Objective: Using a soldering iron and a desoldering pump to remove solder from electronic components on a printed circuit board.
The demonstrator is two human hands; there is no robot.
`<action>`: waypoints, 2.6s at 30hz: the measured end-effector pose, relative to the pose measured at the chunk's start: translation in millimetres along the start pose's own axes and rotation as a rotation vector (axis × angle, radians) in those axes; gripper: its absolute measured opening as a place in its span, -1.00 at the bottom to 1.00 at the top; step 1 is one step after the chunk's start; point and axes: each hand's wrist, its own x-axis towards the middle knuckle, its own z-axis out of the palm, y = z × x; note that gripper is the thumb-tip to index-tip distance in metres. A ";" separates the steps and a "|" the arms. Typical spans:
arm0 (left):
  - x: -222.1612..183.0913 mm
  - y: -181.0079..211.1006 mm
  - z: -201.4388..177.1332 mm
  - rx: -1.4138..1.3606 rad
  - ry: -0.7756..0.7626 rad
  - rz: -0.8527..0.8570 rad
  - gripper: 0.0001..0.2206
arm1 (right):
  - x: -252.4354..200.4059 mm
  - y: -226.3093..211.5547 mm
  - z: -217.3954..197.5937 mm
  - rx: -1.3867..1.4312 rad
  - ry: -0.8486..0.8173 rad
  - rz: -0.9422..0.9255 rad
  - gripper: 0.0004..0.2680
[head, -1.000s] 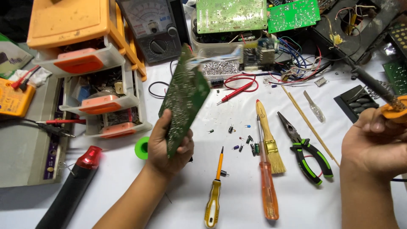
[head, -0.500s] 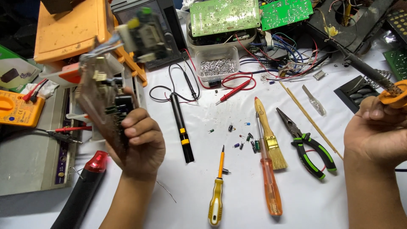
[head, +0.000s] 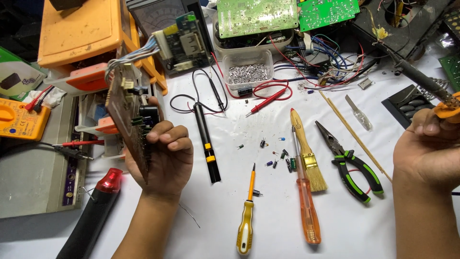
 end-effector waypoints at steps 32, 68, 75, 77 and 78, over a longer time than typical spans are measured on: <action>15.9 -28.3 14.1 0.816 0.816 0.070 -0.69 | -55.3 -13.9 61.6 -0.050 -0.066 -0.052 -0.89; 3.4 -55.6 -0.3 0.897 0.735 -0.211 -0.71 | -105.5 8.9 74.1 -0.252 -0.735 -0.142 -0.94; 2.2 -52.9 -7.3 0.894 0.731 -0.228 -0.72 | -105.1 11.1 69.8 -0.262 -0.730 -0.164 -0.93; 3.2 -53.2 -5.8 0.891 0.751 -0.225 -0.71 | -104.7 10.6 69.7 -0.260 -0.736 -0.167 -0.94; 3.8 -53.2 -5.0 0.888 0.770 -0.223 -0.70 | -104.5 10.4 69.6 -0.258 -0.740 -0.172 -0.94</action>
